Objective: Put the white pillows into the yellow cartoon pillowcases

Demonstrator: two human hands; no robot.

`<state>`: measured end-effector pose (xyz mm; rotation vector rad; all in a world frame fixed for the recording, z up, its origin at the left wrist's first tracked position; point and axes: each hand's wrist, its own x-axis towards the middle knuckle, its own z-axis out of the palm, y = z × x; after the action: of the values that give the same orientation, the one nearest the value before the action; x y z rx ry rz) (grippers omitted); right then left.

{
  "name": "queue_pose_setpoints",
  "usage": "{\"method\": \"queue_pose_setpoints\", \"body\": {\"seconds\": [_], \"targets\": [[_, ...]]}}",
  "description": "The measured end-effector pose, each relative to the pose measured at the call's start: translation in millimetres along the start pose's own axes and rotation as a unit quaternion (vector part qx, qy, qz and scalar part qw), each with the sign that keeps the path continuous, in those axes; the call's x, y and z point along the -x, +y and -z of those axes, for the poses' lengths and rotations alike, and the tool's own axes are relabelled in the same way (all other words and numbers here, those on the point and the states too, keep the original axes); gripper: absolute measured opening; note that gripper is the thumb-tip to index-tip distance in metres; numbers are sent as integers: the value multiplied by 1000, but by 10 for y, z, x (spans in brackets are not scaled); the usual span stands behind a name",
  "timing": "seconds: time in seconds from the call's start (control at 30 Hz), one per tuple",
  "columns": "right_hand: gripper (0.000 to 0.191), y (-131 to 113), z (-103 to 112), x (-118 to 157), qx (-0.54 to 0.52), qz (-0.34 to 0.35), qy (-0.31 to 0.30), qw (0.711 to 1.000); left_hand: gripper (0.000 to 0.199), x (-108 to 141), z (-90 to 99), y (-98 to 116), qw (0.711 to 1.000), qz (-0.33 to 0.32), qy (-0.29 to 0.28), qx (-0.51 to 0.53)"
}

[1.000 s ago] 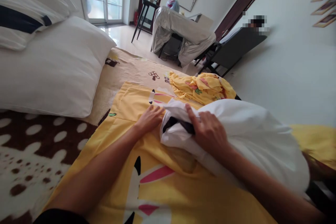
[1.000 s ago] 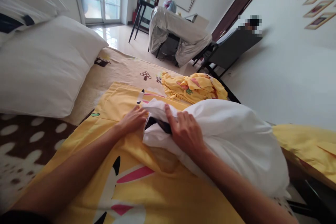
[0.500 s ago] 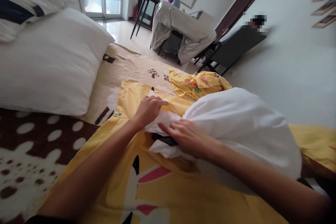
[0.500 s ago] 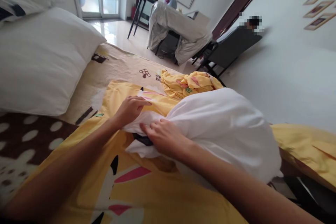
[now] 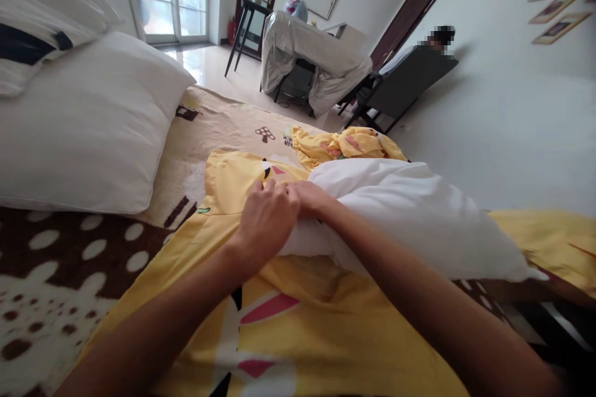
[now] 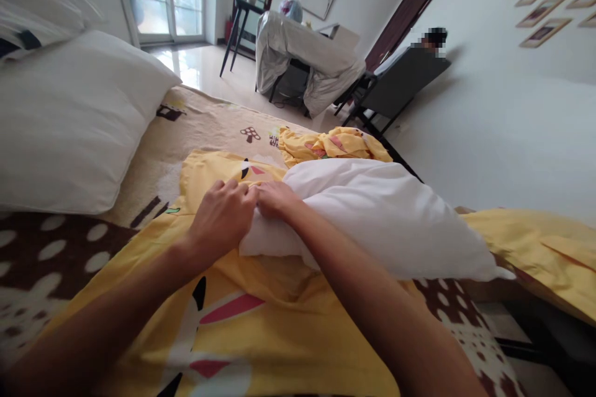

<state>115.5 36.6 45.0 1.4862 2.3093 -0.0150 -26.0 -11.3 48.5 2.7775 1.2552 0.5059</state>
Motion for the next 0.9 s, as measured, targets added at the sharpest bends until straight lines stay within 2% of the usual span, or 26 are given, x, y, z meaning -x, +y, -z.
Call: {"method": "queue_pose_setpoints", "body": {"seconds": [0.07,0.1,0.17,0.3,0.4,0.5,0.57,0.67,0.73,0.8,0.9], "targets": [[30,-4,-6,-14,-4,-6,1,1000,23,155,55,163,990,-73,-118,24],[30,-11,-7,-22,-5,-11,3,1000,21,218,24,239,978,-108,-175,34],[31,-30,-3,-27,-7,-21,8,1000,21,296,-137,356,960,-152,-230,42],[32,-59,38,43,-15,-35,25,999,24,331,-531,408,960,-179,-212,30],[34,-39,96,136,-20,-40,44,998,28,406,-585,329,965,-157,-211,-6],[37,6,181,209,-23,-47,66,996,34,520,-368,261,959,-135,-246,-43],[38,31,249,241,-25,-52,77,995,39,561,-104,275,955,-165,-240,-45],[39,32,335,278,-29,-68,96,993,39,526,346,373,957,-237,-169,-7],[38,0,355,312,-29,-80,119,989,30,456,573,420,964,-239,-117,4],[39,-54,343,373,-24,-80,144,986,21,384,682,401,972,-219,-78,-19],[44,-152,300,569,-7,-57,177,983,13,332,664,263,975,-204,-63,-55]]}}
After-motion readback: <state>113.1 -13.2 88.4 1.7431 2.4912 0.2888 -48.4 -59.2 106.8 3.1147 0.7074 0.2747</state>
